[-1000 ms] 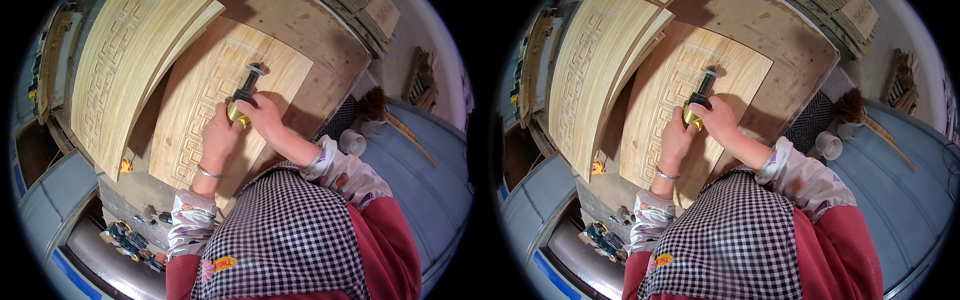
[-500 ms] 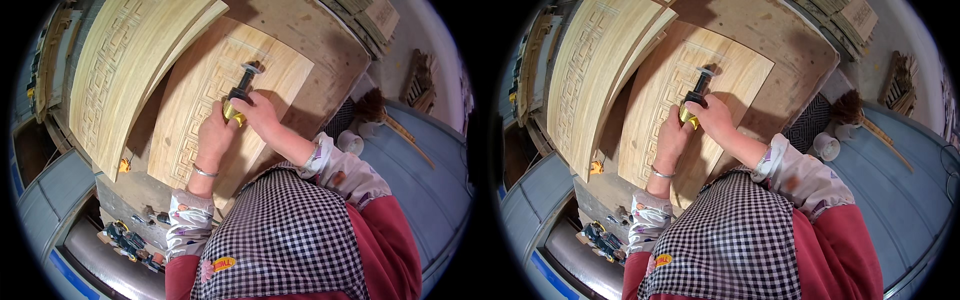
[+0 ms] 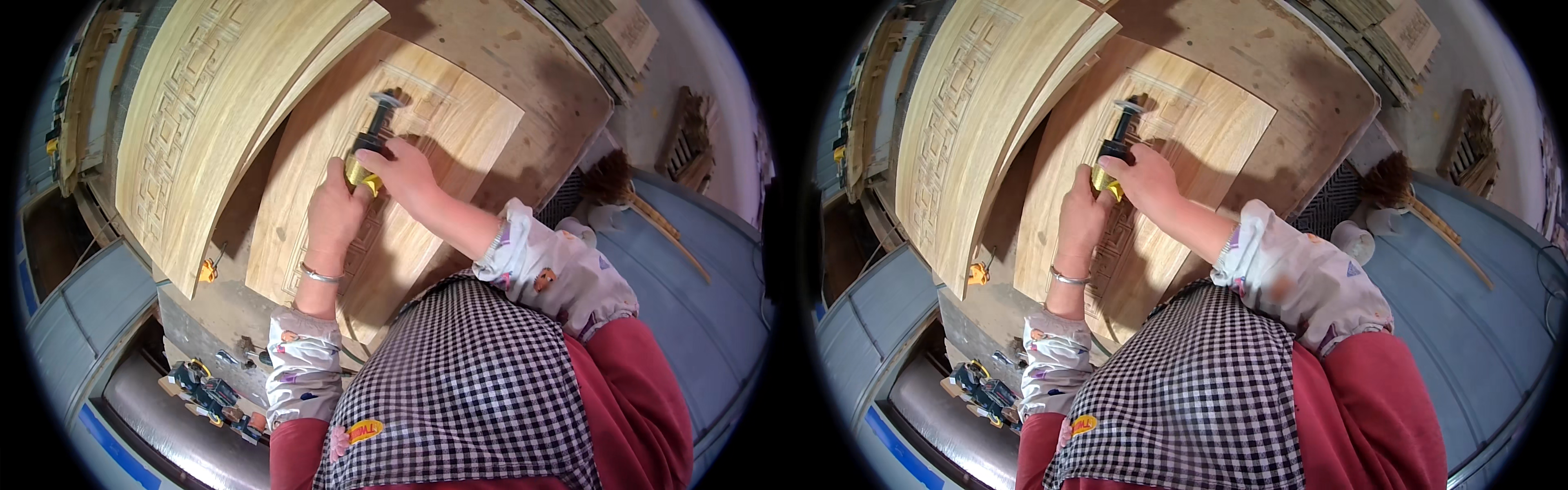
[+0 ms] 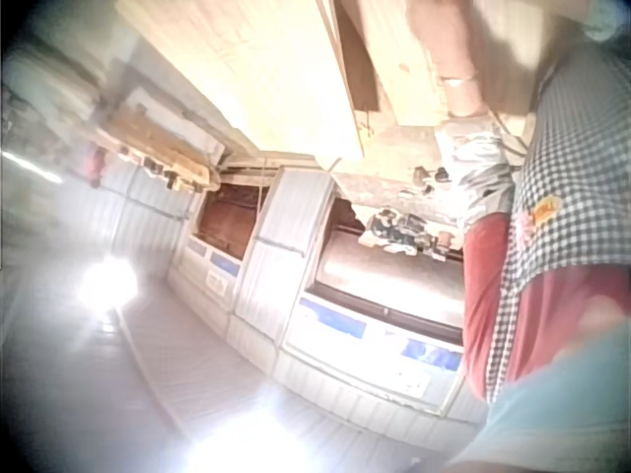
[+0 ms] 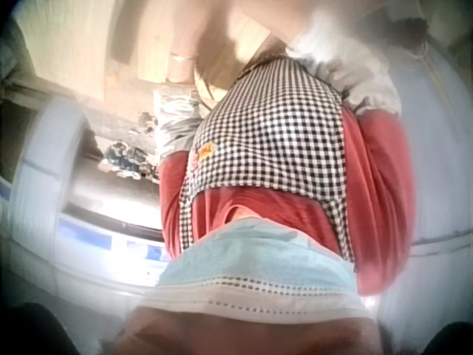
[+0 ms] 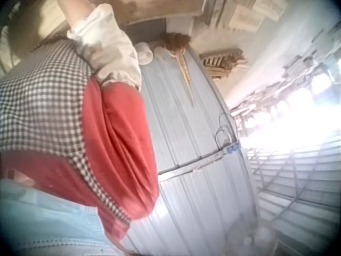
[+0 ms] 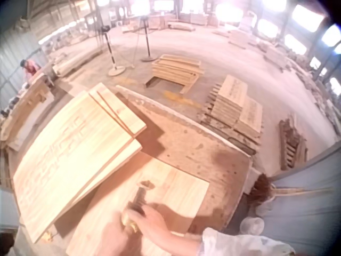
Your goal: The person uses a rotary tool to carve a geometric pattern into a wooden board. They then switch to a wire brush attachment to clean the carved surface, removing dust and debris from the grooves.
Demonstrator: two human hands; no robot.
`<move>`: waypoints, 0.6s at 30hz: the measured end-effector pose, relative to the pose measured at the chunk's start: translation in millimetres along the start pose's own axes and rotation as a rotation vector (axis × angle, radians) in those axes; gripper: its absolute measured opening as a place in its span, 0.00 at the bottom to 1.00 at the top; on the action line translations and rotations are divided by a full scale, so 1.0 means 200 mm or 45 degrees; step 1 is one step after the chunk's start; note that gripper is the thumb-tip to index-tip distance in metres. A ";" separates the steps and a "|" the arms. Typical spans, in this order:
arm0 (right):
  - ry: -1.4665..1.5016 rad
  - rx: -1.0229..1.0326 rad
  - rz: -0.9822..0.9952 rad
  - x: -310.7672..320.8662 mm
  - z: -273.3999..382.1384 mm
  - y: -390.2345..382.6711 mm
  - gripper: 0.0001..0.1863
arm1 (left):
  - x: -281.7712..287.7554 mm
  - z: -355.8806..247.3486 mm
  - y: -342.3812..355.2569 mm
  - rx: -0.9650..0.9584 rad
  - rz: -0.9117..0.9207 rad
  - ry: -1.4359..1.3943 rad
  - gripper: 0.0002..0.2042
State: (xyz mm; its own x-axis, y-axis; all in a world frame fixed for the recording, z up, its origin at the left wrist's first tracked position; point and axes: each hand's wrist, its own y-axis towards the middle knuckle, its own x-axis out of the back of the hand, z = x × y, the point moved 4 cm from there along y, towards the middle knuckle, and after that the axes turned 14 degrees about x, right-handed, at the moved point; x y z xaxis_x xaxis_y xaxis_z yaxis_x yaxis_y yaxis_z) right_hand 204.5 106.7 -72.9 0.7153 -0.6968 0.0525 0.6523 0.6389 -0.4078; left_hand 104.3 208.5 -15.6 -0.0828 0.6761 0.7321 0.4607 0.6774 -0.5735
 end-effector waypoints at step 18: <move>-0.124 0.025 0.006 -0.02 0.11 -0.04 0.28 | 0.02 0.06 0.00 0.027 0.005 -0.039 0.18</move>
State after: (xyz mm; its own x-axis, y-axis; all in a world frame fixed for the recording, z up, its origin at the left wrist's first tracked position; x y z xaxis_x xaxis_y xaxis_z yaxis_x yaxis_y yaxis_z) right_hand 202.9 111.3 -49.7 0.7389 -0.6592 0.1396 0.6528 0.6491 -0.3905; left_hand 92.9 213.5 -17.4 -0.1081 0.6871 0.7184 0.4424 0.6804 -0.5842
